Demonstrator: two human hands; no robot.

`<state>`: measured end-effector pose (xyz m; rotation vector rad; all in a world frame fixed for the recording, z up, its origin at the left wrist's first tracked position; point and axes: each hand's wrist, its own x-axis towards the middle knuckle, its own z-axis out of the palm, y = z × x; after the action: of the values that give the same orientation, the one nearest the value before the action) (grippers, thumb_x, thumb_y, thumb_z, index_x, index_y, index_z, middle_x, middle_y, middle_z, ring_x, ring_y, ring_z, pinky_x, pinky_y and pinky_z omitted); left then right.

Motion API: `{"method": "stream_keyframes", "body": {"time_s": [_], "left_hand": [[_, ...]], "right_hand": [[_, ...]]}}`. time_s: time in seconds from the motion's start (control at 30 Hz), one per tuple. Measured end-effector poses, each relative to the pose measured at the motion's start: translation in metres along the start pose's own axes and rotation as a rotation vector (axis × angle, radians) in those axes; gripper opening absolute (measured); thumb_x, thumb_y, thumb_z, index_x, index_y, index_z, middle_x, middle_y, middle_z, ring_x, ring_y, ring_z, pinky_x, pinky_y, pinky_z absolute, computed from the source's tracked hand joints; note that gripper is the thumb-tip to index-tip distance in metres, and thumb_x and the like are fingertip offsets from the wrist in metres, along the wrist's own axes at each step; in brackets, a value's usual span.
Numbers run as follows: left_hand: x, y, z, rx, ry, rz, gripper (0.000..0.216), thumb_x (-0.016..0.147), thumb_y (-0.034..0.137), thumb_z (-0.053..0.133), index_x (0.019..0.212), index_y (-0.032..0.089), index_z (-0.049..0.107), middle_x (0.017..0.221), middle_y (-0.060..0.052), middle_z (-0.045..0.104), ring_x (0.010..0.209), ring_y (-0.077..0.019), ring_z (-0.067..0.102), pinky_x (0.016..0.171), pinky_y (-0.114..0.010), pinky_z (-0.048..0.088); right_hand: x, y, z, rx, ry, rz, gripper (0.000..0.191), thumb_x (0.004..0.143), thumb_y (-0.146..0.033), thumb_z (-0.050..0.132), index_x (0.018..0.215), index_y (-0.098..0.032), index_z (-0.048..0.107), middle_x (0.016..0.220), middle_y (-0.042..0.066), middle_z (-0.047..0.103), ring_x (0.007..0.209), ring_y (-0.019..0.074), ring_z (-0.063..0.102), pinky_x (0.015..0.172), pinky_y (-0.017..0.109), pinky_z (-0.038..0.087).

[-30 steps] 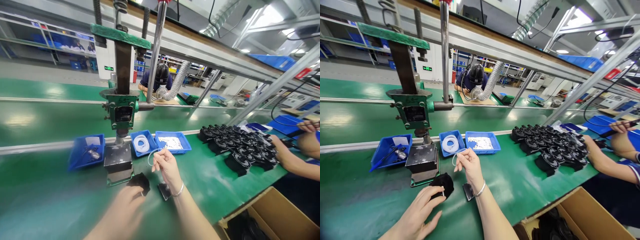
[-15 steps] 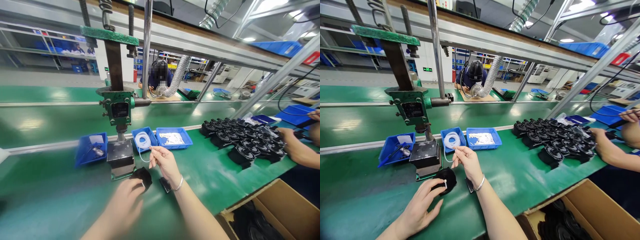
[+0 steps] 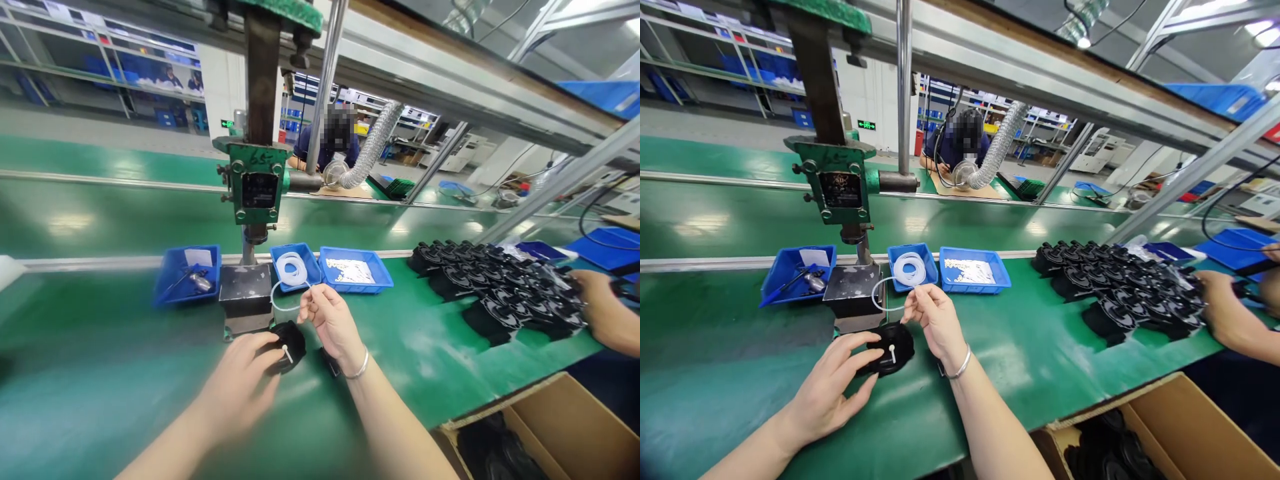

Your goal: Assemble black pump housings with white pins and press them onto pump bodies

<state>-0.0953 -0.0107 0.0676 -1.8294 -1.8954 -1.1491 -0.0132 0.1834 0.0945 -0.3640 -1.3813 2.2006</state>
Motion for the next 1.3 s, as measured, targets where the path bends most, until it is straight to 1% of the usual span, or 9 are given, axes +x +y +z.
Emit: {"method": "stream_keyframes", "body": {"time_s": [0.17, 0.3, 0.47, 0.63, 0.73, 0.8, 1.0, 1.17, 1.3], "left_hand": [[0.0, 0.0008, -0.0013, -0.015, 0.002, -0.003, 0.03, 0.085, 0.008, 0.054, 0.114, 0.017, 0.057, 0.116, -0.014, 0.061, 0.108, -0.0243, 0.059, 0.09, -0.04, 0.051], [0.0006, 0.0017, -0.0011, -0.025, -0.015, -0.01, 0.03, 0.085, 0.008, 0.053, 0.113, 0.018, 0.057, 0.117, -0.013, 0.061, 0.108, -0.0242, 0.058, 0.09, -0.04, 0.051], [0.0007, 0.0013, -0.0011, -0.033, -0.02, -0.005, 0.03, 0.085, 0.007, 0.054, 0.113, 0.017, 0.057, 0.116, -0.013, 0.061, 0.108, -0.0241, 0.058, 0.09, -0.04, 0.051], [-0.0015, 0.0009, -0.0007, -0.051, -0.023, 0.004, 0.03, 0.085, 0.007, 0.055, 0.113, 0.016, 0.057, 0.118, -0.014, 0.06, 0.11, -0.024, 0.057, 0.092, -0.04, 0.049], [-0.0025, 0.0011, -0.0004, -0.057, -0.017, 0.006, 0.03, 0.085, 0.007, 0.055, 0.113, 0.015, 0.057, 0.118, -0.014, 0.06, 0.111, -0.0242, 0.057, 0.093, -0.04, 0.049], [-0.0029, 0.0012, -0.0002, -0.057, -0.014, 0.009, 0.03, 0.085, 0.007, 0.055, 0.113, 0.015, 0.056, 0.118, -0.014, 0.059, 0.111, -0.0244, 0.057, 0.092, -0.04, 0.049], [-0.0036, 0.001, -0.0003, -0.06, -0.005, 0.021, 0.03, 0.085, 0.008, 0.055, 0.115, 0.016, 0.056, 0.118, -0.015, 0.06, 0.109, -0.0254, 0.058, 0.091, -0.041, 0.05], [-0.0038, 0.0008, -0.0005, -0.073, -0.017, 0.023, 0.031, 0.085, 0.007, 0.055, 0.115, 0.016, 0.056, 0.118, -0.015, 0.059, 0.11, -0.0258, 0.057, 0.093, -0.042, 0.049], [-0.0039, -0.0004, 0.0, -0.074, -0.02, 0.012, 0.032, 0.085, 0.006, 0.055, 0.116, 0.015, 0.055, 0.12, -0.015, 0.058, 0.111, -0.0261, 0.056, 0.094, -0.043, 0.048]], "right_hand": [[-0.0016, -0.0014, -0.0004, -0.016, -0.015, 0.048, 0.019, 0.081, -0.033, 0.075, 0.079, -0.015, 0.07, 0.068, 0.0, 0.065, 0.06, 0.0083, 0.06, 0.063, 0.02, 0.054], [-0.0012, 0.0003, -0.0011, -0.007, 0.007, 0.061, 0.015, 0.077, -0.028, 0.079, 0.084, -0.016, 0.074, 0.076, 0.001, 0.07, 0.06, 0.0072, 0.061, 0.063, 0.018, 0.055], [0.0001, 0.0014, -0.0021, 0.016, 0.036, 0.088, 0.019, 0.073, -0.029, 0.083, 0.086, -0.017, 0.075, 0.082, 0.002, 0.073, 0.065, 0.0082, 0.066, 0.067, 0.018, 0.058], [-0.0021, 0.0004, -0.0006, 0.055, 0.026, 0.092, 0.024, 0.079, -0.033, 0.078, 0.096, -0.016, 0.075, 0.093, 0.007, 0.075, 0.084, 0.0144, 0.072, 0.079, 0.022, 0.06], [-0.0022, 0.0009, -0.0006, 0.065, 0.016, 0.082, 0.024, 0.08, -0.029, 0.077, 0.1, -0.016, 0.074, 0.1, 0.007, 0.074, 0.093, 0.016, 0.071, 0.084, 0.023, 0.059], [-0.0008, 0.0017, -0.0013, 0.055, 0.021, 0.071, 0.025, 0.078, -0.027, 0.079, 0.1, -0.017, 0.074, 0.099, 0.007, 0.074, 0.09, 0.0147, 0.072, 0.082, 0.021, 0.059], [0.0034, 0.0049, -0.0038, -0.003, -0.003, 0.051, 0.023, 0.078, -0.024, 0.078, 0.098, -0.016, 0.074, 0.074, 0.0, 0.067, 0.057, 0.0068, 0.062, 0.06, 0.018, 0.058], [0.002, 0.0059, -0.0026, -0.025, -0.05, 0.056, 0.021, 0.081, -0.024, 0.074, 0.1, -0.015, 0.074, 0.062, -0.004, 0.055, 0.055, 0.0067, 0.055, 0.064, 0.021, 0.056], [0.0008, 0.0048, -0.0006, -0.024, -0.076, 0.059, 0.027, 0.084, -0.028, 0.071, 0.109, -0.017, 0.073, 0.076, -0.001, 0.056, 0.06, 0.0061, 0.049, 0.067, 0.023, 0.053]]}}
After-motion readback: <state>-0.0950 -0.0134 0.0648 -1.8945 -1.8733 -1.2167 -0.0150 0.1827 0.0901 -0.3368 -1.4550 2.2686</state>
